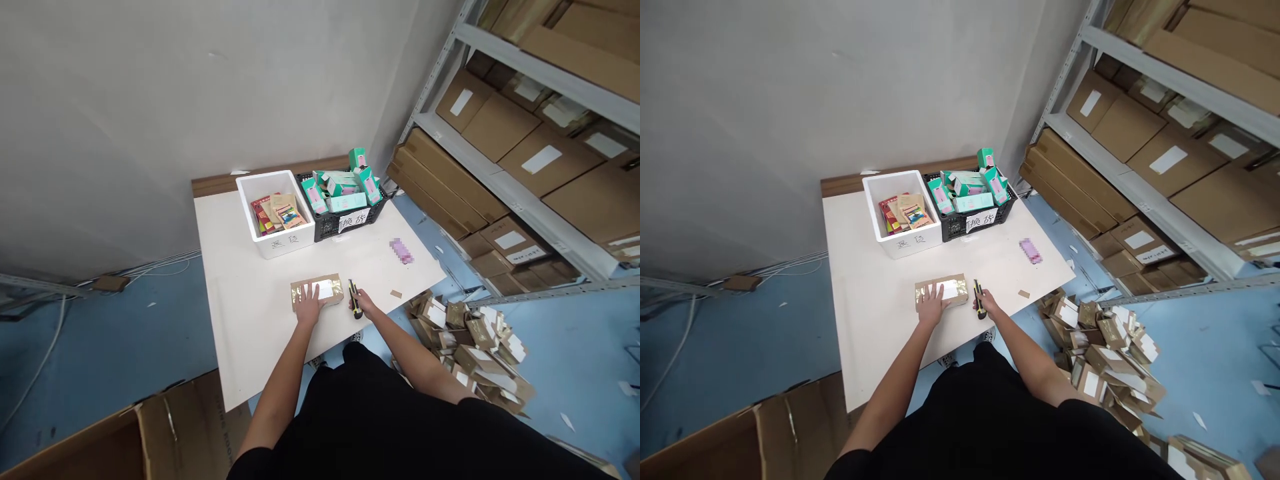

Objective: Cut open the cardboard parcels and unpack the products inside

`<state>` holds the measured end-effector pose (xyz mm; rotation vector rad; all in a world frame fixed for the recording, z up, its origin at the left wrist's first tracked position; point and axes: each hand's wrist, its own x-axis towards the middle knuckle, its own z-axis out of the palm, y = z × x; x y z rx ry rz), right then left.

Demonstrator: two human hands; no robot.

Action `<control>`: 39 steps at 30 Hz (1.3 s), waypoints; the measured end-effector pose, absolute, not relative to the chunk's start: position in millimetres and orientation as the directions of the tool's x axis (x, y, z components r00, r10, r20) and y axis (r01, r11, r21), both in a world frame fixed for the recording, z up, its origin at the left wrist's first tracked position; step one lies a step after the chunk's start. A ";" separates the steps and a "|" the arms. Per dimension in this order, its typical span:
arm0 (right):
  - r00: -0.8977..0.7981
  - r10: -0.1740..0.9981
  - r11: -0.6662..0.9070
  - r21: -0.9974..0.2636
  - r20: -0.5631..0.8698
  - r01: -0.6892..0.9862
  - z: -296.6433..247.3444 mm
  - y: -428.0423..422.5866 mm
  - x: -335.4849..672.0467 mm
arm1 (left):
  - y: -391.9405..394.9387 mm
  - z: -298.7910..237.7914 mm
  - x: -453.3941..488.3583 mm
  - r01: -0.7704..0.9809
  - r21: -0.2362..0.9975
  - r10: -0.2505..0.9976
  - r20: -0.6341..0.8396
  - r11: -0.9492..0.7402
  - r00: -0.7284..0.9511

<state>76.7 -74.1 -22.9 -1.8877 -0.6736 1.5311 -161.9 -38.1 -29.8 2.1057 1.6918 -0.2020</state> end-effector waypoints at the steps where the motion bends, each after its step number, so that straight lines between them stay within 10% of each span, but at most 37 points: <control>1: 0.207 0.698 -0.707 -0.706 -0.686 0.046 -22.2 -72.8 77.5 | -40.0 -31.5 -158.0 0.962 0.226 0.904 -0.361 -0.152 0.228; 11: 0.198 0.742 -0.611 -0.524 -0.641 0.594 -11.6 -27.1 80.6 | -40.3 -32.3 -155.6 0.963 0.228 0.895 -0.384 -0.146 0.227; 24: 0.045 0.779 -0.412 -0.457 -0.625 0.788 -6.7 -45.0 100.9 | -39.9 -32.1 -154.9 0.963 0.240 0.899 -0.384 -0.123 0.211; 39: 0.376 0.603 -0.791 -0.586 -0.703 0.173 -63.2 -64.2 22.5 | -20.0 2.5 -193.5 0.969 0.213 0.884 -0.421 -0.122 0.204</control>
